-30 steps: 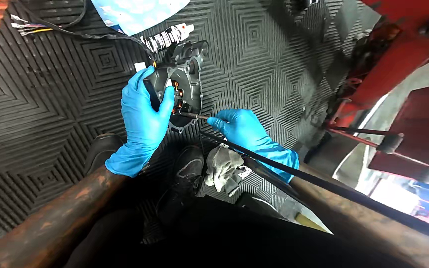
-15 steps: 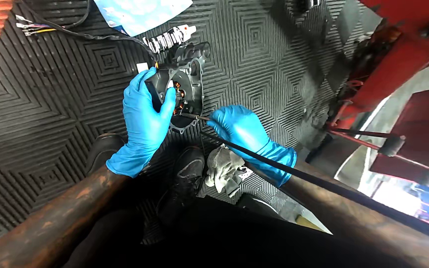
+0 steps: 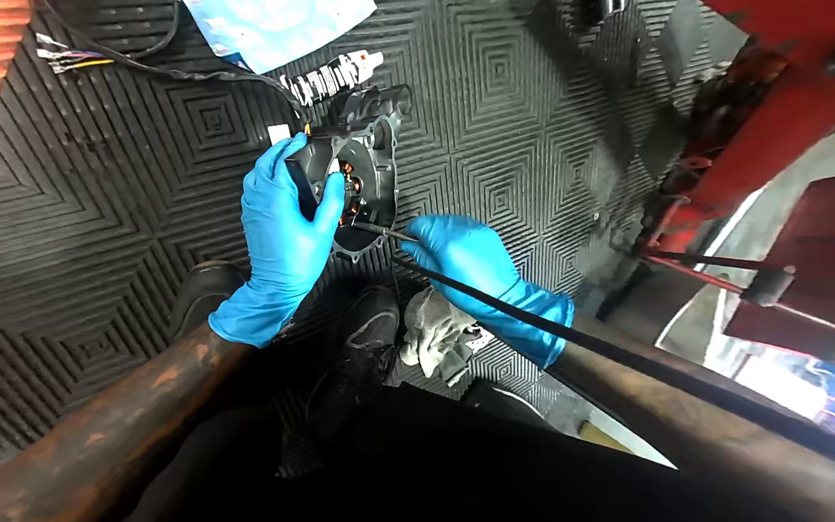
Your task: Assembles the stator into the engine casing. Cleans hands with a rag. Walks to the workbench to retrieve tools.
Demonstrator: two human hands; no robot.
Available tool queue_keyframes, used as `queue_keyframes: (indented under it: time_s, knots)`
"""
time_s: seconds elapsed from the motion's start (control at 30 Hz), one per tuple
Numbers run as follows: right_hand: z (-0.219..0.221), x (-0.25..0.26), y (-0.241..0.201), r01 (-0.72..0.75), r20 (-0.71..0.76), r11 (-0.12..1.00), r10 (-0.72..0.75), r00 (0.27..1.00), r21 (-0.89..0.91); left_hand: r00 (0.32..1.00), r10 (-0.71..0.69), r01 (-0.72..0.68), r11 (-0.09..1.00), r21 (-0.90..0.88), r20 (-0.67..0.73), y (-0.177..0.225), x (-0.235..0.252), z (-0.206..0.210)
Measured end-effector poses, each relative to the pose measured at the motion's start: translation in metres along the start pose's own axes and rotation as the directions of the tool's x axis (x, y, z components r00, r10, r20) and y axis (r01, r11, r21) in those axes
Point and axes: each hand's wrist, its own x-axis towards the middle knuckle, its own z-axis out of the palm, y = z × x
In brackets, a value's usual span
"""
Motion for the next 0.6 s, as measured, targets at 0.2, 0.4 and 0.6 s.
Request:
queue_keyframes:
  time_s: [0.2, 0.4, 0.6]
  knots:
    - [-0.007, 0.011, -0.001, -0.296, 0.245, 0.912, 0.230, 0.942, 0.283, 0.998, 0.011, -0.011, 1.000, -0.001, -0.056, -0.007, 0.006, 0.007]
    - [-0.018, 0.019, -0.005, -0.584, 0.468, 0.675, 0.378, 0.799, 0.451, 0.997, 0.006, -0.007, 1.000, -0.011, -0.075, -0.007, 0.009, 0.009]
    - [0.000, 0.015, -0.003, 0.230, -0.023, 0.936, -0.245, 0.969, -0.267, 0.998, -0.002, 0.003, 1.000, 0.002, -0.070, -0.007, 0.009, 0.008]
